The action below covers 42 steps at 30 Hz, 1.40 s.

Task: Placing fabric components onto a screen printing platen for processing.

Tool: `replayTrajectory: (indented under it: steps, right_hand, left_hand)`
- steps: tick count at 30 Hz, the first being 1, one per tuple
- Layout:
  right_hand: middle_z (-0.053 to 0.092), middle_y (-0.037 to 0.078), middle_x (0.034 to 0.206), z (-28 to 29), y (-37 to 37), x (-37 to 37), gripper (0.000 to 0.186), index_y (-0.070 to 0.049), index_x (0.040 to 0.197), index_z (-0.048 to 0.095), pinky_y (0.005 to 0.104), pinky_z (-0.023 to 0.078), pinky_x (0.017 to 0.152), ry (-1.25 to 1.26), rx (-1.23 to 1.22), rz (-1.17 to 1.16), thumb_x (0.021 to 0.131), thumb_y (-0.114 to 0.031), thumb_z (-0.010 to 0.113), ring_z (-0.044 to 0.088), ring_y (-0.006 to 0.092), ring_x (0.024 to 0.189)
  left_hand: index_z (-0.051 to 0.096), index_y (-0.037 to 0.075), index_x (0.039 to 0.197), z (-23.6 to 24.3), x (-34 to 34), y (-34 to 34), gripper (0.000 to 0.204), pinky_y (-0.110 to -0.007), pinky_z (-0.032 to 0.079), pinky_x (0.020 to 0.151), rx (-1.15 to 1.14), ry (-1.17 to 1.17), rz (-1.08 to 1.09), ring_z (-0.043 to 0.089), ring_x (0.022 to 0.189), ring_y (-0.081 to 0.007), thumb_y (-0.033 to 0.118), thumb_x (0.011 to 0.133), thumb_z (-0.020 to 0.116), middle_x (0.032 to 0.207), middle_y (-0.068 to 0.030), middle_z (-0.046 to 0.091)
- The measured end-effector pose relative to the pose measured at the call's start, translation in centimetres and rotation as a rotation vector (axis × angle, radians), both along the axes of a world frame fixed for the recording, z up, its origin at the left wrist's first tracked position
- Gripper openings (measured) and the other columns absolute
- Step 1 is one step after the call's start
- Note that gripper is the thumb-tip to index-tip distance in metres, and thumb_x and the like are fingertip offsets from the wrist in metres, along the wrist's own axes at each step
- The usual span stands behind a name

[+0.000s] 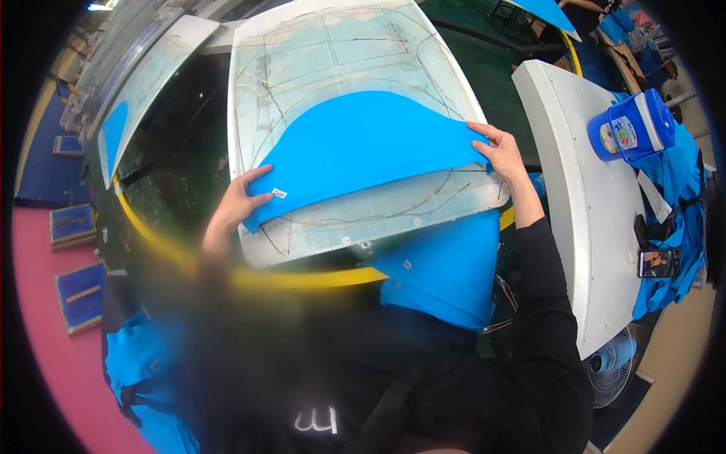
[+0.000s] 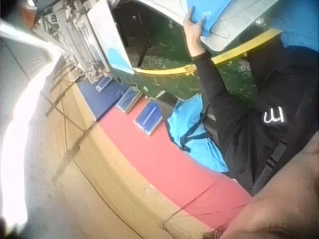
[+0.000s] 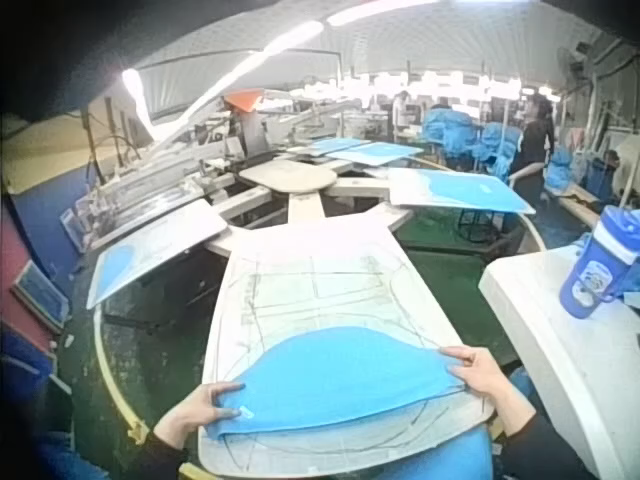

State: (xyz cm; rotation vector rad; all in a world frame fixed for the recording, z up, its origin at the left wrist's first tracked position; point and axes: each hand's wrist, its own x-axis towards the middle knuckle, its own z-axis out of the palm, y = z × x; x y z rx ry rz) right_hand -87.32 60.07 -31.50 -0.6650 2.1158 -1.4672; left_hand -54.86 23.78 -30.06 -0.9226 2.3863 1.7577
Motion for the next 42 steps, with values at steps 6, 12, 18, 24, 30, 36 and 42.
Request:
replayTrajectory:
  steps: [6, 12, 18, 24, 30, 36, 42]
  right_hand:
    - [0.058, 0.008, 0.115, -0.1, 0.7, 0.8, 0.038, -0.005, 0.115, 0.061, 0.0241, 0.044, 0.088, 0.012, -0.002, -0.006, 0.078, 0.003, 0.059, 0.058, 0.0137, 0.096]
    - [0.058, 0.008, 0.116, -0.9, 1.6, 0.8, 0.038, -0.004, 0.115, 0.061, 0.0244, 0.045, 0.087, 0.073, 0.011, 0.006, 0.078, 0.004, 0.059, 0.057, 0.0134, 0.097]
    - [0.057, 0.008, 0.117, -1.4, 1.5, 1.0, 0.038, -0.004, 0.115, 0.061, 0.0251, 0.044, 0.088, 0.080, 0.005, 0.032, 0.078, 0.003, 0.059, 0.056, 0.0142, 0.100]
    - [0.060, 0.011, 0.115, -1.0, 1.3, 2.1, 0.038, -0.005, 0.113, 0.061, 0.0297, 0.043, 0.091, 0.411, 0.199, 0.030, 0.074, -0.001, 0.062, 0.058, 0.0232, 0.104]
    - [0.059, 0.012, 0.116, -1.2, 1.3, 2.5, 0.035, -0.003, 0.110, 0.061, 0.0315, 0.042, 0.093, 0.544, 0.229, 0.027, 0.076, -0.001, 0.061, 0.056, 0.0271, 0.107]
    - [0.058, 0.012, 0.116, -1.3, 1.7, 3.0, 0.033, -0.002, 0.110, 0.060, 0.0339, 0.043, 0.092, 0.661, 0.288, 0.028, 0.077, 0.001, 0.058, 0.055, 0.0302, 0.106]
    - [0.052, 0.010, 0.122, -1.1, 2.1, 4.4, 0.041, -0.006, 0.115, 0.057, 0.0395, 0.044, 0.090, 1.004, 0.581, -0.249, 0.074, 0.000, 0.054, 0.051, 0.0339, 0.109]
  left_hand:
    - [0.049, 0.006, 0.128, -0.3, 0.7, 0.3, 0.058, -0.029, 0.042, 0.093, -0.064, -0.019, -0.016, 0.052, 0.108, -0.0198, -0.005, 0.073, 0.066, 0.126, -0.0131, 0.051]
    - [0.049, 0.006, 0.128, -0.4, 0.7, 0.8, 0.059, -0.030, 0.039, 0.097, -0.169, -0.001, -0.083, 0.048, 0.116, -0.0214, -0.004, 0.072, 0.067, 0.130, -0.0127, 0.048]
    - [0.050, 0.005, 0.127, -0.9, 1.0, 1.0, 0.059, -0.030, 0.036, 0.100, -0.220, -0.005, -0.049, 0.045, 0.120, -0.0234, -0.002, 0.071, 0.069, 0.132, -0.0136, 0.046]
    - [0.049, 0.004, 0.126, -0.5, 0.6, 1.5, 0.058, -0.032, 0.035, 0.103, -0.469, -0.033, -0.122, 0.044, 0.122, -0.0270, -0.002, 0.071, 0.067, 0.133, -0.0148, 0.045]
    - [0.049, 0.003, 0.125, -0.5, 0.2, 2.8, 0.060, -0.033, 0.035, 0.102, -0.588, -0.048, -0.104, 0.045, 0.121, -0.0304, -0.002, 0.068, 0.068, 0.132, -0.0170, 0.044]
    - [0.050, 0.003, 0.123, -0.5, 1.6, 2.6, 0.057, -0.034, 0.038, 0.100, -0.656, -0.024, -0.106, 0.046, 0.119, -0.0317, -0.004, 0.068, 0.066, 0.130, -0.0163, 0.046]
    - [0.041, 0.005, 0.130, -1.4, 4.1, 3.2, 0.058, -0.039, 0.041, 0.095, -1.085, -0.434, 0.061, 0.045, 0.117, -0.0332, 0.004, 0.075, 0.061, 0.131, -0.0151, 0.044]
